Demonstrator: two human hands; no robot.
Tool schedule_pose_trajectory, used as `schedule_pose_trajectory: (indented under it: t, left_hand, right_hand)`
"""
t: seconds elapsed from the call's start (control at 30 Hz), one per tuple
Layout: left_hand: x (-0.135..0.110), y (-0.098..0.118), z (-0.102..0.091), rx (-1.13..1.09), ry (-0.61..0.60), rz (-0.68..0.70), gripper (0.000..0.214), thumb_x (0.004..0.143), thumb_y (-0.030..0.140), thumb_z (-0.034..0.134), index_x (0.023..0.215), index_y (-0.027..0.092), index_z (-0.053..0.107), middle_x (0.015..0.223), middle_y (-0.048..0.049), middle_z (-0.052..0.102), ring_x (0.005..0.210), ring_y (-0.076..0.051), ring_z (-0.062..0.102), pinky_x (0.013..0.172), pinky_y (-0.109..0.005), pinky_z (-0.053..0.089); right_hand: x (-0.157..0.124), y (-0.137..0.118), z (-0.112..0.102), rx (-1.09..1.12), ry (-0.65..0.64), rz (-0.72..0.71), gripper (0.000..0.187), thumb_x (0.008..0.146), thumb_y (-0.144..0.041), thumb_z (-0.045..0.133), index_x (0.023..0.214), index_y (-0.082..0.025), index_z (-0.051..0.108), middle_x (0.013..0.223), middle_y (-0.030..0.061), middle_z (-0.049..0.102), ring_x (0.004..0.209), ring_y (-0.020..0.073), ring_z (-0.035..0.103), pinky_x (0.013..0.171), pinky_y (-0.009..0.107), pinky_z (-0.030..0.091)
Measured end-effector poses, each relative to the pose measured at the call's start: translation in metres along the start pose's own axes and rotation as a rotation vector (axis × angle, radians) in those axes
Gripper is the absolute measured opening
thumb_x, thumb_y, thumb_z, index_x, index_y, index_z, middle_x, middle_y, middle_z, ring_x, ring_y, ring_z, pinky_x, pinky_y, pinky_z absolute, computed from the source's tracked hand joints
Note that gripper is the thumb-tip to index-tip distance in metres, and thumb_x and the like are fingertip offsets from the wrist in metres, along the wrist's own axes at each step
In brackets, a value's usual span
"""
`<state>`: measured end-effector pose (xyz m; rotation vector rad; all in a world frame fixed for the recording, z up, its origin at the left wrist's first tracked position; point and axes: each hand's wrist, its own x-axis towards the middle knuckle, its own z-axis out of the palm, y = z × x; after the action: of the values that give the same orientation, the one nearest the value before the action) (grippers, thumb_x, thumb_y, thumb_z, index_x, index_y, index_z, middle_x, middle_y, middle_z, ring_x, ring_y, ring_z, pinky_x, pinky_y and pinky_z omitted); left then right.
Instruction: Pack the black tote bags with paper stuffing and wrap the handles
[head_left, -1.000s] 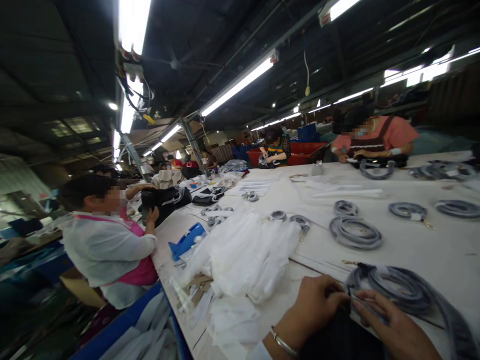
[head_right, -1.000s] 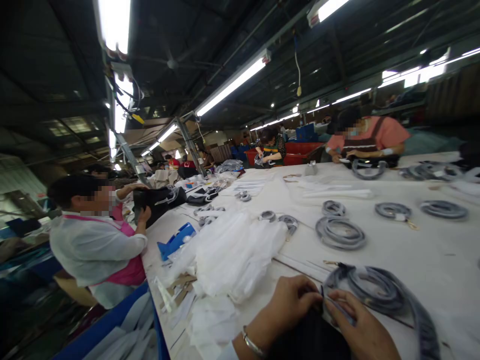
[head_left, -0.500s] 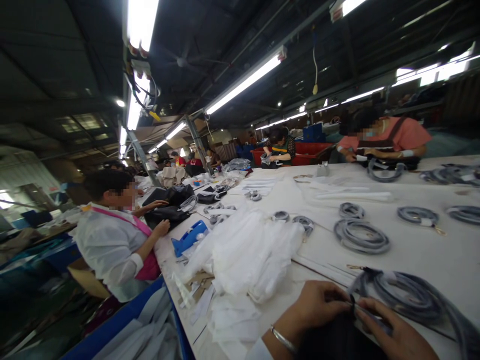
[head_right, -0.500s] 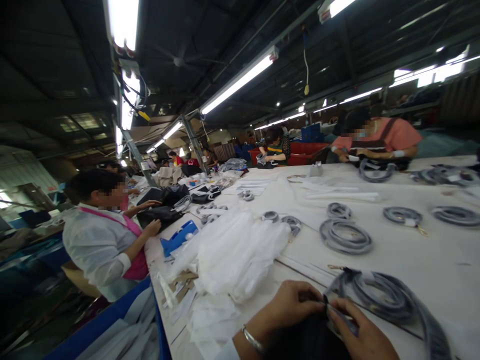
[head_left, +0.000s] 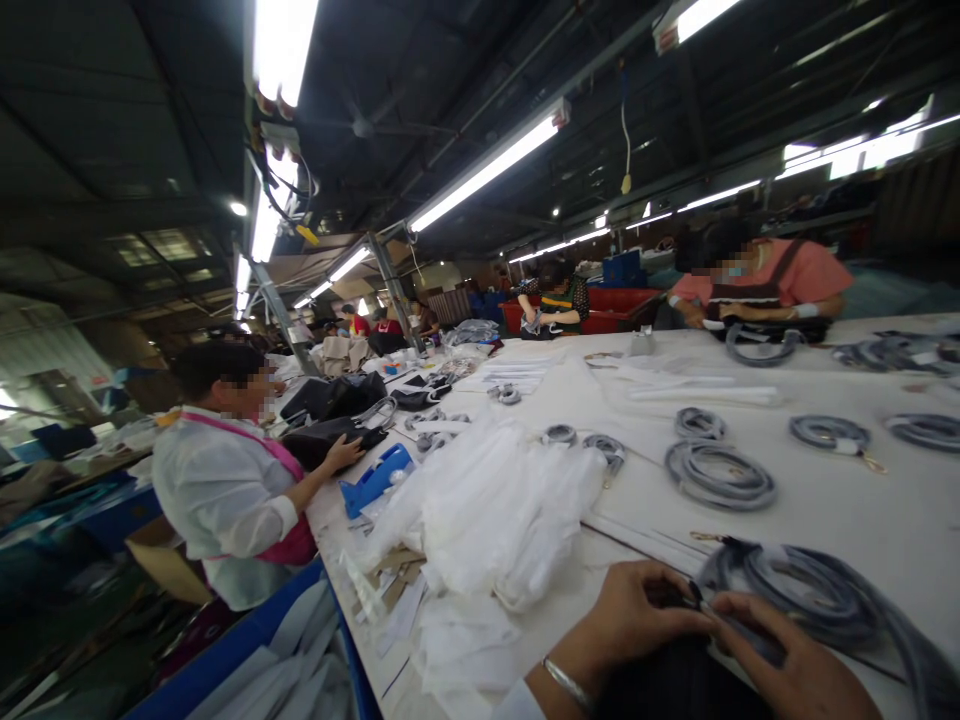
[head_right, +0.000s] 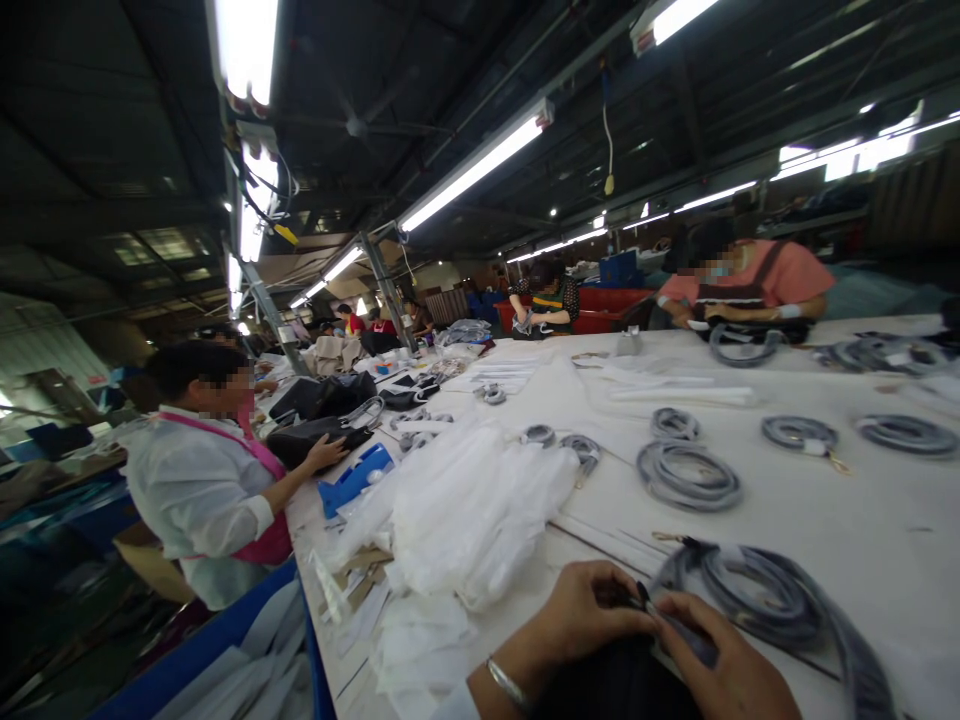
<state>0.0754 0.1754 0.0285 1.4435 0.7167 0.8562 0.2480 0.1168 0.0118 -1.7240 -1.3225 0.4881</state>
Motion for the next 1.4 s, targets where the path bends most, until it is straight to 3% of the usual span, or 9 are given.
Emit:
schedule_pose_trajectory:
  t: [0.1, 0.27, 0.37, 0.67, 0.83, 1.0, 1.1, 1.2, 1.4]
  left_hand:
    - [0.001, -0.001, 0.000, -0.087, 0.009, -0.046, 0.055, 0.054, 0.055, 0.086, 0.088, 0.013, 0.074, 0.079, -0.0067, 0.070, 0.073, -0.018, 0.066, 0.078, -0.033, 0.052]
    - [0.002, 0.000, 0.001, -0.120, -0.018, -0.091, 0.055, 0.060, 0.057, 0.082, 0.091, 0.012, 0.074, 0.074, -0.0059, 0.070, 0.068, -0.017, 0.065, 0.076, -0.034, 0.052]
    - [0.000, 0.004, 0.001, -0.066, -0.035, -0.079, 0.055, 0.061, 0.056, 0.082, 0.092, 0.011, 0.074, 0.076, -0.0073, 0.071, 0.071, -0.018, 0.067, 0.075, -0.033, 0.052]
    - [-0.002, 0.011, -0.002, -0.026, -0.105, -0.067, 0.039, 0.069, 0.041, 0.081, 0.093, 0.013, 0.068, 0.083, -0.0052, 0.070, 0.073, -0.015, 0.064, 0.068, -0.024, 0.048]
    - [-0.003, 0.012, -0.005, 0.270, -0.029, 0.022, 0.028, 0.078, 0.036, 0.071, 0.094, 0.013, 0.070, 0.081, -0.0059, 0.071, 0.069, -0.016, 0.065, 0.064, -0.024, 0.050]
    - [-0.003, 0.018, -0.001, 0.436, 0.008, 0.105, 0.013, 0.073, 0.024, 0.067, 0.083, 0.016, 0.071, 0.078, -0.0041, 0.071, 0.071, -0.017, 0.063, 0.066, -0.025, 0.049]
    - [-0.004, 0.018, -0.001, 0.631, -0.009, 0.179, 0.015, 0.073, 0.021, 0.060, 0.084, 0.019, 0.071, 0.076, -0.0011, 0.071, 0.067, -0.017, 0.063, 0.064, -0.025, 0.049]
    - [0.002, 0.010, -0.005, 0.719, -0.060, 0.253, 0.013, 0.076, 0.026, 0.059, 0.083, 0.022, 0.069, 0.077, 0.0005, 0.071, 0.068, -0.018, 0.065, 0.064, -0.026, 0.051]
    - [0.002, 0.009, -0.007, 0.811, -0.105, 0.427, 0.007, 0.078, 0.029, 0.060, 0.076, 0.024, 0.065, 0.075, 0.0010, 0.067, 0.068, -0.017, 0.064, 0.063, -0.025, 0.051]
  right_hand:
    - [0.000, -0.004, -0.002, 0.011, -0.083, 0.038, 0.048, 0.066, -0.069, 0.057, 0.087, -0.029, 0.074, 0.096, 0.0036, 0.077, 0.094, 0.0318, 0.071, 0.082, 0.039, 0.057]
    - [0.004, -0.001, -0.008, -0.013, -0.060, 0.087, 0.054, 0.066, -0.070, 0.054, 0.094, -0.028, 0.072, 0.097, 0.0051, 0.076, 0.097, 0.0343, 0.070, 0.080, 0.042, 0.057]
    - [-0.001, -0.007, -0.014, -0.026, -0.071, 0.080, 0.046, 0.068, -0.066, 0.057, 0.089, -0.027, 0.072, 0.091, 0.0048, 0.076, 0.091, 0.0328, 0.071, 0.075, 0.038, 0.057]
    - [-0.014, -0.039, -0.017, 0.125, -0.066, -0.019, 0.024, 0.078, -0.044, 0.060, 0.083, -0.022, 0.069, 0.086, 0.0029, 0.073, 0.085, 0.0247, 0.068, 0.079, 0.033, 0.050]
    - [-0.012, -0.034, -0.013, 0.210, -0.116, -0.026, 0.022, 0.080, -0.041, 0.060, 0.084, -0.022, 0.071, 0.087, 0.0040, 0.074, 0.087, 0.0256, 0.067, 0.083, 0.036, 0.050]
    - [-0.018, -0.042, -0.011, 0.016, 0.052, -0.051, 0.025, 0.089, -0.043, 0.054, 0.088, -0.022, 0.067, 0.094, 0.0061, 0.070, 0.096, 0.0265, 0.063, 0.090, 0.041, 0.045]
    - [-0.025, -0.048, -0.008, -0.101, 0.117, -0.113, 0.013, 0.081, -0.033, 0.067, 0.077, -0.022, 0.063, 0.086, 0.0031, 0.065, 0.091, 0.0231, 0.060, 0.093, 0.039, 0.043]
    - [-0.025, -0.048, -0.002, -0.115, 0.169, -0.137, 0.005, 0.077, -0.022, 0.069, 0.077, -0.022, 0.064, 0.089, 0.0026, 0.066, 0.092, 0.0214, 0.060, 0.089, 0.035, 0.045]
    - [-0.023, -0.046, 0.005, -0.088, 0.319, -0.110, 0.014, 0.067, -0.009, 0.064, 0.067, -0.022, 0.061, 0.104, 0.0033, 0.070, 0.102, 0.0225, 0.061, 0.094, 0.037, 0.045]
